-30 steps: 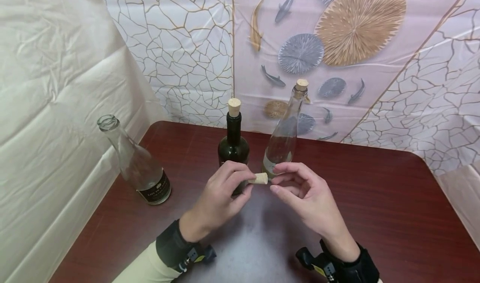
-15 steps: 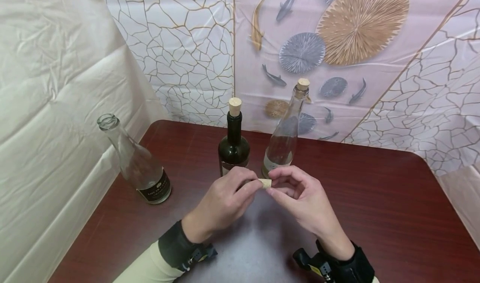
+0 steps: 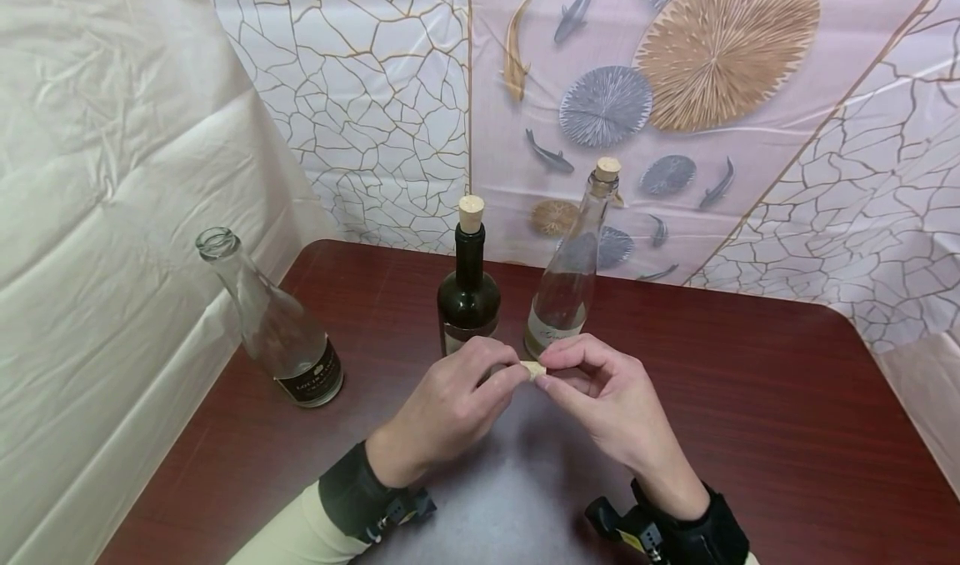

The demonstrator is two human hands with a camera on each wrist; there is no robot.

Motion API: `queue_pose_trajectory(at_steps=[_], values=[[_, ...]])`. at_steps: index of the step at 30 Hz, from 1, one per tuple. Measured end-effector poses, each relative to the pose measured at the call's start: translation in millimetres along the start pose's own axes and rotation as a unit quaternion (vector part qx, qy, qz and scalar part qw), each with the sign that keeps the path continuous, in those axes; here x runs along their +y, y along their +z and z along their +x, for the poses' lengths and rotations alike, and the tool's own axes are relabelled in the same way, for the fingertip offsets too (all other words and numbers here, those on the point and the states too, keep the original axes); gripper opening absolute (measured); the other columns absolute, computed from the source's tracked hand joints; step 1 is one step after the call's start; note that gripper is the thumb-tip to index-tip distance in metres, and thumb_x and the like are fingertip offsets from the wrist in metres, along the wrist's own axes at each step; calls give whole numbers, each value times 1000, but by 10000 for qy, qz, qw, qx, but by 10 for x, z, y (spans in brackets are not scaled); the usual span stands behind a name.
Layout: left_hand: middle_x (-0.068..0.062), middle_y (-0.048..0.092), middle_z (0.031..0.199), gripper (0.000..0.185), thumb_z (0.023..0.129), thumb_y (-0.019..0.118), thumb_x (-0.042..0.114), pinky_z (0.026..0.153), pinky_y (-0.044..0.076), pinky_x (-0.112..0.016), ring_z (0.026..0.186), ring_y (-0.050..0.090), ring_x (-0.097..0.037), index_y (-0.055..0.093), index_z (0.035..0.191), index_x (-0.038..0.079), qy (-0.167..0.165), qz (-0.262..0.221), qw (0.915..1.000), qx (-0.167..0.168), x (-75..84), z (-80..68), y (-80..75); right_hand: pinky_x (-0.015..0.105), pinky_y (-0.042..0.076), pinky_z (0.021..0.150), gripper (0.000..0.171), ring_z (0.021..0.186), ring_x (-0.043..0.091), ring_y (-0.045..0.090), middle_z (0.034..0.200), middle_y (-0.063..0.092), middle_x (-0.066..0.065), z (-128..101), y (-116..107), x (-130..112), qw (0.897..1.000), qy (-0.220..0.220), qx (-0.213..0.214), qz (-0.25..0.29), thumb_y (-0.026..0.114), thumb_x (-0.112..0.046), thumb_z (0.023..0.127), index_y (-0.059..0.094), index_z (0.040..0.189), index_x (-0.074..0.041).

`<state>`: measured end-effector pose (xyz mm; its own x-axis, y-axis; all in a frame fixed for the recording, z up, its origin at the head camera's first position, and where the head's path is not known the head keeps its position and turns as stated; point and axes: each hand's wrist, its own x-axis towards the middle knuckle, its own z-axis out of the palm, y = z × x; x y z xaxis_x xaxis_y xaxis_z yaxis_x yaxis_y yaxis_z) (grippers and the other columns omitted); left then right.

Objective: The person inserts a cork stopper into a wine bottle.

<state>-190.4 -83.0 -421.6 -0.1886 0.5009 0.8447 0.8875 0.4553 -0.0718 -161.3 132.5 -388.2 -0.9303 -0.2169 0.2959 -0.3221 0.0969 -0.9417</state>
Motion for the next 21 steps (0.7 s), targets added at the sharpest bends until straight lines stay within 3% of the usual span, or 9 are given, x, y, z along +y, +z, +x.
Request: queue_pose_trajectory(at_steps=[11, 15, 21], values=[[-6, 63, 105, 14, 99, 64, 3, 88, 60, -26, 96, 65, -17, 70, 111, 6, 34, 75, 10000, 34, -2, -3, -22, 26, 63, 83, 17, 92, 12, 75, 108, 70, 2, 15, 11, -12, 10000, -68, 14, -41, 77, 8, 88, 72, 104, 8], [-6, 64, 105, 18, 94, 67, 2, 87, 60, -26, 96, 65, -18, 71, 111, 6, 3, 22, 10000, 56, -21, -3, -50, 26, 63, 84, 18, 94, 9, 74, 109, 71, 7, 6, 16, -15, 9999, 16, 141, -98, 77, 8, 87, 74, 104, 5], [-6, 65, 104, 20, 87, 75, 5, 86, 60, -28, 97, 65, -18, 72, 106, 6, -325, -172, 9990, 267, -64, -32, -206, 25, 63, 83, 19, 93, 6, 74, 110, 71, 6, 6, 28, -4, 9997, 121, 162, -134, 76, 10, 87, 71, 106, 10]])
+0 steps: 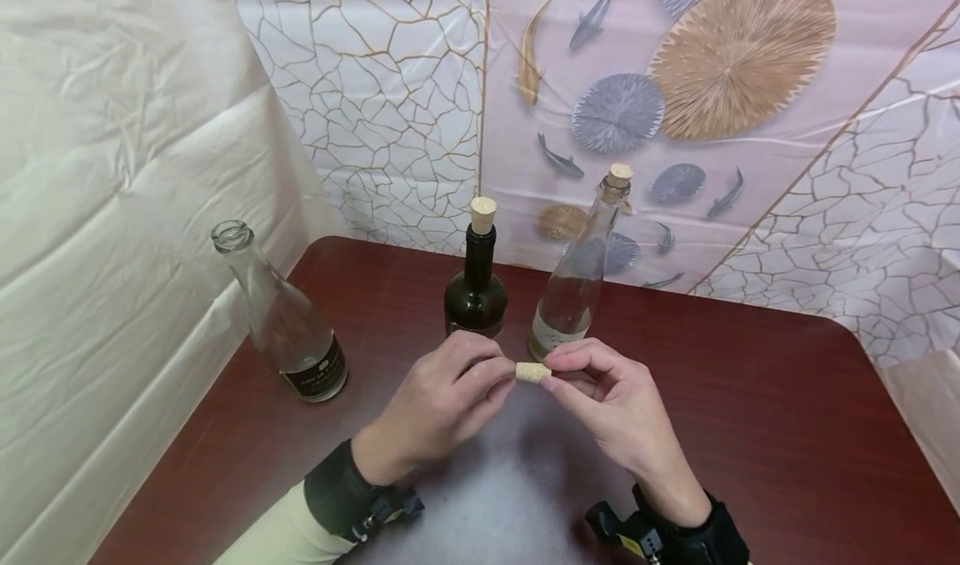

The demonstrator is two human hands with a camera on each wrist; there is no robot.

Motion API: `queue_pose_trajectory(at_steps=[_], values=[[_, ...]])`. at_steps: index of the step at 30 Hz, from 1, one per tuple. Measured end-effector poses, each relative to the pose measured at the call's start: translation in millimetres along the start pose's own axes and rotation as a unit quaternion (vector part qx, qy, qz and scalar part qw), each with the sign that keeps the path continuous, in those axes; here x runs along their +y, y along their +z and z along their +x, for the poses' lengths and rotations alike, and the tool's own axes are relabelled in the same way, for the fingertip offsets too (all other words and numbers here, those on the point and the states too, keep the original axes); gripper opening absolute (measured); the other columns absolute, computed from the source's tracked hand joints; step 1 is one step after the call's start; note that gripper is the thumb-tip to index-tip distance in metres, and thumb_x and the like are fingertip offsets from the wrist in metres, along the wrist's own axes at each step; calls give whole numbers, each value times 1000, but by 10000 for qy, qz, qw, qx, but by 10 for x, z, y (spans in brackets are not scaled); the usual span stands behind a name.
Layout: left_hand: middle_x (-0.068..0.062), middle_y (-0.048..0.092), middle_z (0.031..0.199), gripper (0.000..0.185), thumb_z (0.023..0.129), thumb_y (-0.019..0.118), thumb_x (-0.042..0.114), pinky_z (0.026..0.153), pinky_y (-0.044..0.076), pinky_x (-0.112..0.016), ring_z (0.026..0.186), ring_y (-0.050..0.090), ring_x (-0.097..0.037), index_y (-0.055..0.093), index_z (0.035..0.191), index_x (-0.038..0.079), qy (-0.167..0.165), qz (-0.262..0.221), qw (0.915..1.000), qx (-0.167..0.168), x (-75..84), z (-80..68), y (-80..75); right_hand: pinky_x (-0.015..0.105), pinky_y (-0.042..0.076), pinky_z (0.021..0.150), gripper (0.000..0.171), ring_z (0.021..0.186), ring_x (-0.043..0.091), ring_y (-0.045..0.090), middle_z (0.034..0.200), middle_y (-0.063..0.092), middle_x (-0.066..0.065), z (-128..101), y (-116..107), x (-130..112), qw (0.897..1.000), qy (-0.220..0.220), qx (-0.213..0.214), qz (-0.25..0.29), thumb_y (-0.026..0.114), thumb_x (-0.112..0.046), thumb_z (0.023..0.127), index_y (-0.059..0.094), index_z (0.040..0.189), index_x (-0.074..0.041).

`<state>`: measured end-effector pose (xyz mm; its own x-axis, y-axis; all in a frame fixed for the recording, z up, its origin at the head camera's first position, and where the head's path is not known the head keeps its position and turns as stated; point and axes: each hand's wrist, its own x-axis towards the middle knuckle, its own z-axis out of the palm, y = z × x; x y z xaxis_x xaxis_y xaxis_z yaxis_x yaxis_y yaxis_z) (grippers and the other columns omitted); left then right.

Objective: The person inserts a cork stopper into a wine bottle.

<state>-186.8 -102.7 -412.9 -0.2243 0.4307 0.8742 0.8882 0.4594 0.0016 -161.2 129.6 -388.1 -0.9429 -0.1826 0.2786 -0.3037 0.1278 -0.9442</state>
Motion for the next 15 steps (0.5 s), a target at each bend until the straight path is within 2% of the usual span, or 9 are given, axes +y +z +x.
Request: queue_pose_trajectory(at_steps=[5, 8, 11, 15], values=[[-10, 67, 100, 12, 93, 73, 9, 82, 61, -30, 92, 65, -22, 72, 101, 1, 12, -17, 9989, 471, -99, -18, -266, 21, 62, 80, 18, 92, 4, 74, 109, 71, 0, 8, 26, 8, 9999, -100, -13, 16, 75, 12, 87, 71, 104, 11], [-13, 67, 94, 13, 94, 72, 10, 78, 60, -31, 85, 64, -25, 71, 95, -3, 110, 87, 9950, 994, -193, -3, -470, 21, 62, 80, 18, 92, 4, 73, 108, 72, -3, 13, 31, 3, 10000, -60, 20, -67, 76, 10, 86, 72, 103, 8], [-17, 67, 86, 17, 92, 74, 10, 77, 57, -30, 78, 63, -28, 70, 88, -6, -22, 170, 9847, 1735, -298, 16, -677, 22, 63, 80, 19, 92, 4, 73, 107, 72, -4, 15, 35, 6, 9998, 31, 40, -177, 78, 9, 86, 73, 103, 7], [-22, 65, 79, 26, 89, 79, 15, 85, 55, -23, 75, 60, -33, 68, 84, -9, -608, 326, 9618, 2649, -403, 11, -921, 24, 63, 81, 20, 93, 4, 73, 108, 71, -5, 3, 46, 20, 9995, 126, 28, -302, 79, 8, 85, 73, 104, 4]])
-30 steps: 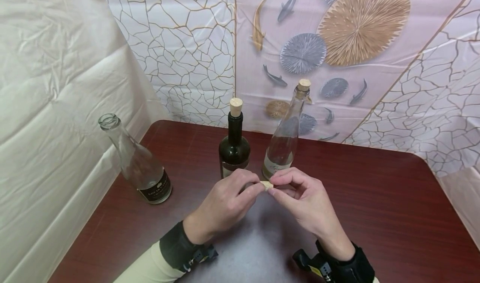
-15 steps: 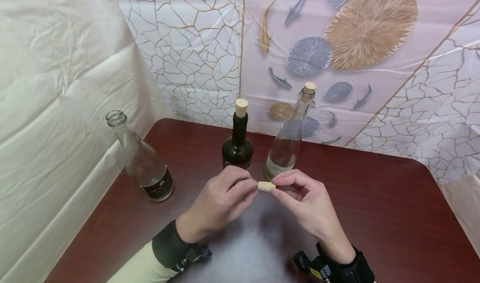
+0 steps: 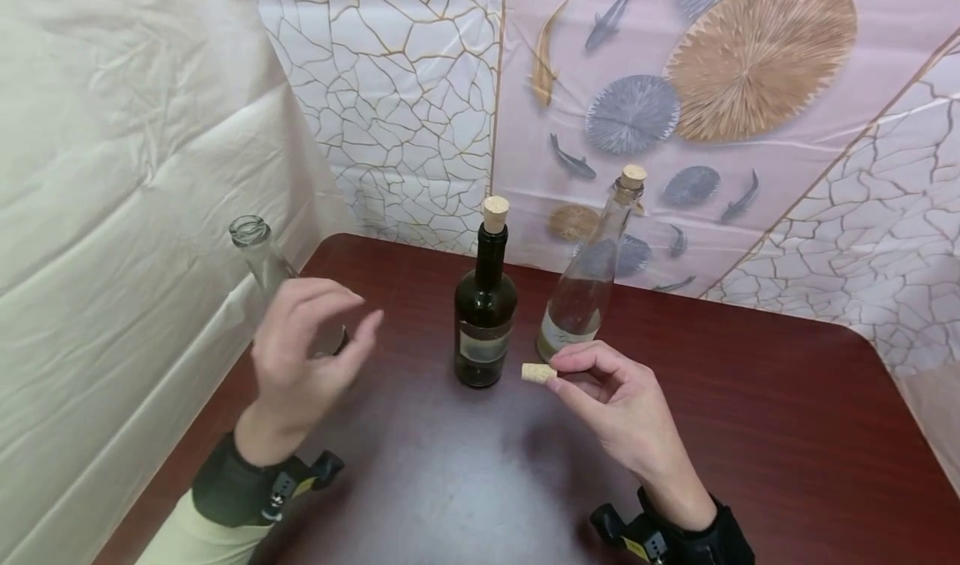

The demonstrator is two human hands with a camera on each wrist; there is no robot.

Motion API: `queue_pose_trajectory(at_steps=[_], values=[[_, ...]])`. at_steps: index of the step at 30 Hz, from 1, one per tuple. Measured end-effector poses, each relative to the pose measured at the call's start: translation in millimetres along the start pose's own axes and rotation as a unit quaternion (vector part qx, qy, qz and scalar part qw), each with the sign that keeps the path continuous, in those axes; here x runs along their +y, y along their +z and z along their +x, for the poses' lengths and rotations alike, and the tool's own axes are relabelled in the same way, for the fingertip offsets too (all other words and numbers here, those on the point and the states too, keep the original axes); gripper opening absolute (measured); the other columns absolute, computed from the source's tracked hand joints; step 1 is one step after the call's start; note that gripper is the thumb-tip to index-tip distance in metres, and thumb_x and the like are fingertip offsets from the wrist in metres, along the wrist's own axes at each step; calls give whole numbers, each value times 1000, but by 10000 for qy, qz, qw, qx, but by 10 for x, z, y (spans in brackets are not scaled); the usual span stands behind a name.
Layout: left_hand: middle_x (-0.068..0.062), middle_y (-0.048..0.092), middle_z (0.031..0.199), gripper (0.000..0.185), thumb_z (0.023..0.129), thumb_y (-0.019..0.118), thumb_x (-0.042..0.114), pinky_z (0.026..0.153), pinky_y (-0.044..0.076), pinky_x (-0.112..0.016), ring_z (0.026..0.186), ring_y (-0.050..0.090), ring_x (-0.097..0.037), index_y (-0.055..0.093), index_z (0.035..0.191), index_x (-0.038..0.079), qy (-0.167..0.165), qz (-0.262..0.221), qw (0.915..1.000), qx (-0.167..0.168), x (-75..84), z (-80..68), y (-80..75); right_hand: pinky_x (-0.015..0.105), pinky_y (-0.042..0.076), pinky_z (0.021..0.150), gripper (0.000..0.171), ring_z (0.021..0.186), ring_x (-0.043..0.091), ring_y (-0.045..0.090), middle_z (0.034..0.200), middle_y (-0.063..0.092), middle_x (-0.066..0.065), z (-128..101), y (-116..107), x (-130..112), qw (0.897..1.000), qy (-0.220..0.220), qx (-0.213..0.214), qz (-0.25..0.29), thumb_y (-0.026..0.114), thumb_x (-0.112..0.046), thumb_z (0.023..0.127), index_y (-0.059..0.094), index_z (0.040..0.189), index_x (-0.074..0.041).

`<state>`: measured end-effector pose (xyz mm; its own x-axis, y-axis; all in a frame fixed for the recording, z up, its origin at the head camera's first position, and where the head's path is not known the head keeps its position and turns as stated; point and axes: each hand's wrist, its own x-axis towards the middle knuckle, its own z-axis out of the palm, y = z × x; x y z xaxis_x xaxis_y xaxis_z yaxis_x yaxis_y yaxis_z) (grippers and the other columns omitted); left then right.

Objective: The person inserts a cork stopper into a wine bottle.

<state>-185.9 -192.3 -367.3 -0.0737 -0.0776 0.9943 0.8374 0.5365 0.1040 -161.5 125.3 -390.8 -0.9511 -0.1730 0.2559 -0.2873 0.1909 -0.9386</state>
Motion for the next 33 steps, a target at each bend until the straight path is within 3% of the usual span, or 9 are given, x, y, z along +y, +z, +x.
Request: queue_pose_trajectory(at_steps=[4, 7, 12, 15, 18, 20, 22, 28, 33], values=[[-26, 63, 81, 34, 84, 83, 20, 89, 50, -19, 80, 59, -34, 68, 85, -10, -619, 390, 9956, 577, -64, 114, -154, 24, 63, 81, 20, 94, 4, 73, 110, 70, -3, -13, 1, 8, 10000, 26, 7, -19, 79, 8, 86, 73, 104, 4], [-27, 64, 84, 36, 79, 85, 20, 90, 46, -21, 86, 60, -28, 67, 86, -11, -1025, 729, 9870, 996, -95, 196, -254, 24, 63, 81, 20, 94, 4, 73, 110, 70, -3, -15, 2, 11, 10000, 10, 13, -2, 78, 8, 86, 73, 105, 4], [-11, 63, 95, 38, 72, 85, 7, 90, 49, -24, 95, 60, -17, 64, 94, -16, -1898, 624, 9677, 1537, -141, 283, -380, 24, 63, 81, 20, 95, 4, 73, 110, 70, -4, -11, -3, 13, 10000, -28, 27, -22, 78, 9, 85, 74, 104, 4], [2, 58, 106, 47, 70, 86, -4, 91, 52, -25, 96, 60, -17, 63, 110, -10, -2742, 471, 9521, 1265, -184, 275, -479, 23, 63, 81, 20, 95, 4, 73, 109, 70, -3, -10, -4, 14, 10000, -44, 25, -14, 78, 9, 85, 73, 104, 4], [9, 55, 110, 66, 72, 88, -7, 94, 52, -21, 99, 59, -13, 57, 130, 3, -3660, 673, 9264, 572, -237, 228, -570, 23, 63, 81, 20, 95, 4, 73, 109, 71, -3, -10, -4, 17, 10000, -74, 9, -12, 79, 9, 85, 74, 104, 4], [12, 54, 110, 69, 74, 88, -5, 94, 52, -18, 100, 60, -13, 55, 134, 8, -4043, 833, 9107, 163, -265, 191, -605, 24, 63, 81, 20, 96, 4, 73, 109, 71, -2, -10, -5, 22, 9999, -123, -2, -20, 79, 9, 85, 74, 104, 4], [14, 55, 108, 64, 77, 87, -3, 92, 51, -16, 99, 60, -11, 56, 132, 9, -4216, 964, 9016, -52, -289, 162, -620, 24, 63, 81, 20, 96, 5, 72, 108, 72, -1, -7, -5, 27, 9998, -176, -8, -27, 79, 9, 85, 74, 104, 5], [21, 59, 101, 40, 83, 84, 6, 89, 52, -13, 92, 63, -1, 64, 117, 17, -4200, 1413, 8959, -306, -358, 136, -642, 24, 63, 81, 20, 97, 5, 72, 109, 72, 9, 4, -8, 24, 9996, -280, 16, -20, 79, 9, 85, 74, 104, 7], [19, 62, 95, 34, 84, 84, 6, 86, 52, -12, 85, 64, 1, 66, 110, 19, -4306, 1338, 8917, -384, -390, 122, -642, 24, 63, 80, 19, 96, 5, 72, 108, 72, 8, 13, -17, 20, 9995, -312, 10, -47, 78, 10, 85, 74, 103, 5]])
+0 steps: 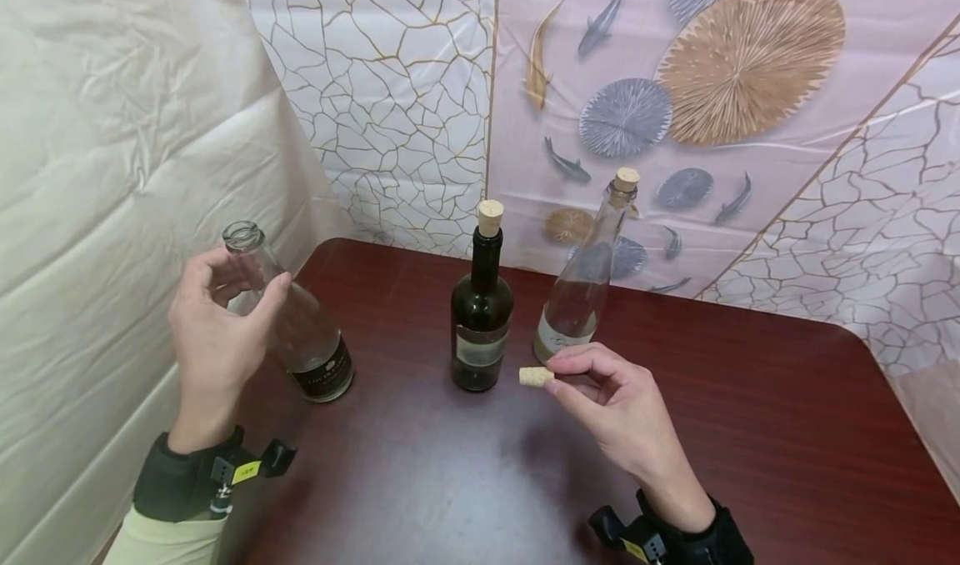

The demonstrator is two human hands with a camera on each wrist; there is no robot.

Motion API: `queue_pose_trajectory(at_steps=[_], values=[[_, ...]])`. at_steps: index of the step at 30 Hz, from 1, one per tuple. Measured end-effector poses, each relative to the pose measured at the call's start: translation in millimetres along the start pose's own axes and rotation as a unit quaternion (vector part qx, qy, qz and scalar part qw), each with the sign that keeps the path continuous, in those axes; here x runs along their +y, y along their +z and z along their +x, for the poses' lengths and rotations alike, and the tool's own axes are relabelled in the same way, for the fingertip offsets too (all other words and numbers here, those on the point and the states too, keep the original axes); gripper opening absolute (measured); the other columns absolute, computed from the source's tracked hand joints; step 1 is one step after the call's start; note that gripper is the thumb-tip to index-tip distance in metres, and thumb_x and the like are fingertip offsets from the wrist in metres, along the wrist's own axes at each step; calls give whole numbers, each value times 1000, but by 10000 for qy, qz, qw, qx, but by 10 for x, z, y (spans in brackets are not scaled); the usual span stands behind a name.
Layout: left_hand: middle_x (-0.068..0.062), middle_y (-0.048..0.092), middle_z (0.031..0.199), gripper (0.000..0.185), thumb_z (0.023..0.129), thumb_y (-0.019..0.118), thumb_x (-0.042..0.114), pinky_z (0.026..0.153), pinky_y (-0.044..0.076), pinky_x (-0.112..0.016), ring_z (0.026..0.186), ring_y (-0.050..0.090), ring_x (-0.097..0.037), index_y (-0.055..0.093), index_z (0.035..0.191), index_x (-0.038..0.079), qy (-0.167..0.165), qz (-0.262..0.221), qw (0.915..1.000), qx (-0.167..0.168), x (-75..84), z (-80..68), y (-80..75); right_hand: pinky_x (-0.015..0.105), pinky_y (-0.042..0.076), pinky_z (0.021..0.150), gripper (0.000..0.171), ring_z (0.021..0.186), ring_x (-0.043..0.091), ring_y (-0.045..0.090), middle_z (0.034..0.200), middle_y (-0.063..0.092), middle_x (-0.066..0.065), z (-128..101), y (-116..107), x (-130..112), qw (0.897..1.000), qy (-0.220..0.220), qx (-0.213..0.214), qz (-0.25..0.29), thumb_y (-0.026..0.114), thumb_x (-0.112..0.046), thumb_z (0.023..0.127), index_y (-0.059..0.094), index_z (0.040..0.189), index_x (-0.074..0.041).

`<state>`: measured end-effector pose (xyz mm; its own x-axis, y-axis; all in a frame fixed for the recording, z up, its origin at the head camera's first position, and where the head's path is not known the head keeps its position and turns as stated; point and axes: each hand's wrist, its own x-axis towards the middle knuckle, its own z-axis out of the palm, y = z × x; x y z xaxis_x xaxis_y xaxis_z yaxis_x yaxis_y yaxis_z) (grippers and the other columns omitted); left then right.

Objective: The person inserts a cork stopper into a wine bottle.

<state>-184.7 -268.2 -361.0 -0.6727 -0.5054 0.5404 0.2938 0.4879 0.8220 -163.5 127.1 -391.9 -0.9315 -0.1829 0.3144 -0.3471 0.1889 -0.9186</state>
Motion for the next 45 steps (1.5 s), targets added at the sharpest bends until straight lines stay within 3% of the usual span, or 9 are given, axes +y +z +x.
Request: queue_pose_trajectory(at_steps=[5, 18, 32, 45], values=[[17, 64, 95, 32, 84, 84, 6, 84, 53, -12, 84, 66, 1, 67, 108, 18, 15, -67, 10000, 21, 3, -25, 1, 24, 63, 80, 19, 95, 4, 73, 108, 72, 10, 6, -6, -3, 10000, 9, -16, -40, 79, 9, 85, 75, 103, 5], [18, 62, 99, 35, 84, 84, 6, 87, 52, -11, 89, 65, -1, 67, 114, 0, 122, -61, 9998, -175, 87, -155, 49, 24, 63, 81, 19, 95, 4, 72, 109, 71, 15, -6, -9, -9, 10000, 31, -30, -45, 79, 8, 86, 75, 104, 5], [16, 63, 99, 37, 85, 84, 5, 90, 52, -10, 90, 66, -1, 64, 115, -1, 176, 8, 9990, -422, 193, -285, 83, 24, 63, 80, 18, 93, 6, 74, 106, 72, 14, 4, -55, -27, 9999, -104, -47, -50, 78, 7, 87, 76, 104, 2], [19, 60, 98, 39, 82, 86, 2, 85, 49, -10, 90, 62, 0, 65, 114, -5, 488, 66, 9972, -570, 248, -390, 120, 24, 63, 80, 19, 95, 5, 73, 107, 72, 11, -1, -75, -37, 10000, -72, 1, -68, 78, 6, 87, 76, 105, 1]])
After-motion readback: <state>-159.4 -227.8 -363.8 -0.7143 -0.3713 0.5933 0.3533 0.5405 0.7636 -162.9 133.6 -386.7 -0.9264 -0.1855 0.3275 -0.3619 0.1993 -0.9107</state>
